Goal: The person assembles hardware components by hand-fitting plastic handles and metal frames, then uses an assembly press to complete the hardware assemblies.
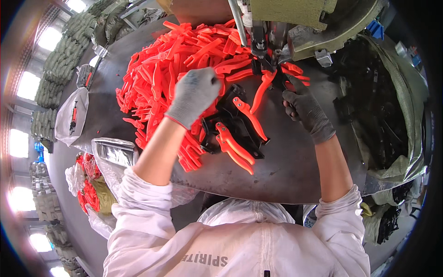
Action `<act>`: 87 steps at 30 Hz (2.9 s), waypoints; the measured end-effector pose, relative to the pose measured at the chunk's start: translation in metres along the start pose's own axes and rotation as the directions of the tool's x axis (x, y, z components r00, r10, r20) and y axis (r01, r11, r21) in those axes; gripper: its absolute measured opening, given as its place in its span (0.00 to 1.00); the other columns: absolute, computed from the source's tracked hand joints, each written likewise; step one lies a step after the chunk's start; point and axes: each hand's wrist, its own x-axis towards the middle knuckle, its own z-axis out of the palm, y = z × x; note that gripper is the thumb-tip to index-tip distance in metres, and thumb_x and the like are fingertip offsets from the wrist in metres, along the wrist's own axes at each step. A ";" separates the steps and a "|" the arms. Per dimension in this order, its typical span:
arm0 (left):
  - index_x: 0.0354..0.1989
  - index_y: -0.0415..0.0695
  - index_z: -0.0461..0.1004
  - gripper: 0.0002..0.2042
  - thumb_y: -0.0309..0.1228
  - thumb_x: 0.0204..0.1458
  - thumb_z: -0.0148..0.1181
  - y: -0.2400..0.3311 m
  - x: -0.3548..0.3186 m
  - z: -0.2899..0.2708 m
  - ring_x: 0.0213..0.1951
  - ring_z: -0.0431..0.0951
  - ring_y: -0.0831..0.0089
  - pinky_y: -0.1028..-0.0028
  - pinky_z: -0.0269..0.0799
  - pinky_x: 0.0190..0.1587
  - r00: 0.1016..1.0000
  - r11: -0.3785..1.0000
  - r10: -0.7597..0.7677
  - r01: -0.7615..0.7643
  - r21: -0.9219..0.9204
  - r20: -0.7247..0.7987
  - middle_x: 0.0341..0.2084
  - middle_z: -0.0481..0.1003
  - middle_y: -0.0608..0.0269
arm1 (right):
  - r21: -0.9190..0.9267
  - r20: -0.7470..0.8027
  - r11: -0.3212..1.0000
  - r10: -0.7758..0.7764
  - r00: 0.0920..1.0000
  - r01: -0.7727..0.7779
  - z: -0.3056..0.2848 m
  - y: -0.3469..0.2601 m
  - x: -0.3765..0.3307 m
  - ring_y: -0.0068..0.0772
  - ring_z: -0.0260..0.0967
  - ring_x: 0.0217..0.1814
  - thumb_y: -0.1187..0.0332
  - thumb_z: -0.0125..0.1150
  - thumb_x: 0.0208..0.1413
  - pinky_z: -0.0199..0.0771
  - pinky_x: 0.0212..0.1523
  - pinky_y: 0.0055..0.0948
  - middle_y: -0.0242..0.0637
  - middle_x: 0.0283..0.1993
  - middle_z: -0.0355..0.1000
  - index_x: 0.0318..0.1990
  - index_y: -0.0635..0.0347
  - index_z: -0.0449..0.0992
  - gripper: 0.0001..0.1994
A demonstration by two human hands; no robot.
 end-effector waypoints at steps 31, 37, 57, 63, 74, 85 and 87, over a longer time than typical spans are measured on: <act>0.48 0.35 0.68 0.19 0.40 0.60 0.50 0.082 0.005 0.021 0.31 0.76 0.75 0.75 0.74 0.33 0.957 0.659 0.203 0.022 -0.752 0.206 0.33 0.73 0.61 | -0.585 0.314 0.574 -0.491 0.812 0.573 -0.036 0.001 -0.015 0.32 0.71 0.35 0.69 0.53 0.54 0.72 0.40 0.31 0.39 0.33 0.70 0.45 0.52 0.76 0.12; 0.45 0.36 0.68 0.19 0.42 0.59 0.51 0.073 -0.006 0.027 0.31 0.77 0.71 0.74 0.77 0.36 0.804 0.150 0.066 0.577 -0.803 0.591 0.32 0.73 0.61 | -0.940 0.298 -0.325 -0.622 0.724 0.108 -0.231 0.018 -0.001 0.44 0.62 0.58 0.71 0.61 0.43 0.67 0.55 0.40 0.44 0.49 0.67 0.40 0.58 0.76 0.13; 0.38 0.33 0.74 0.15 0.37 0.59 0.51 0.067 0.025 0.017 0.28 0.75 0.77 0.75 0.71 0.33 0.902 0.410 0.098 0.350 -0.842 0.421 0.26 0.76 0.61 | -0.085 0.007 0.963 -0.258 0.966 0.257 -0.002 -0.018 -0.007 0.15 0.60 0.22 0.68 0.54 0.55 0.63 0.23 0.18 0.29 0.29 0.70 0.53 0.59 0.70 0.18; 0.34 0.40 0.74 0.09 0.32 0.53 0.51 0.032 0.027 0.033 0.35 0.76 0.52 0.62 0.72 0.37 0.924 0.920 0.381 -0.374 0.118 -0.043 0.29 0.75 0.46 | -0.033 0.048 0.994 -0.101 0.994 0.103 0.004 -0.003 0.010 0.15 0.62 0.19 0.72 0.52 0.57 0.66 0.20 0.19 0.34 0.27 0.68 0.65 0.58 0.57 0.27; 0.34 0.42 0.75 0.16 0.43 0.55 0.50 -0.060 0.014 0.005 0.32 0.77 0.46 0.55 0.74 0.36 0.993 0.991 -0.121 0.121 0.049 0.001 0.33 0.76 0.44 | -0.129 -0.003 0.982 -0.143 0.990 0.142 0.009 -0.023 -0.011 0.14 0.62 0.19 0.67 0.52 0.59 0.65 0.20 0.17 0.31 0.26 0.69 0.64 0.52 0.58 0.25; 0.49 0.41 0.69 0.15 0.36 0.57 0.54 0.008 -0.002 -0.029 0.24 0.67 0.86 0.84 0.65 0.24 0.967 0.797 0.070 0.093 -0.597 0.245 0.27 0.70 0.68 | -0.066 0.103 0.997 -0.042 0.994 0.049 -0.001 -0.002 -0.005 0.13 0.62 0.19 0.70 0.49 0.59 0.64 0.18 0.17 0.29 0.26 0.66 0.62 0.62 0.58 0.23; 0.36 0.42 0.69 0.12 0.40 0.60 0.49 0.030 -0.004 -0.028 0.24 0.67 0.87 0.85 0.65 0.24 0.934 0.638 0.150 0.159 -0.754 0.324 0.24 0.69 0.71 | -0.018 0.124 0.997 -0.067 0.990 0.070 -0.002 0.001 -0.003 0.13 0.61 0.18 0.71 0.50 0.58 0.64 0.17 0.17 0.29 0.26 0.66 0.62 0.62 0.58 0.24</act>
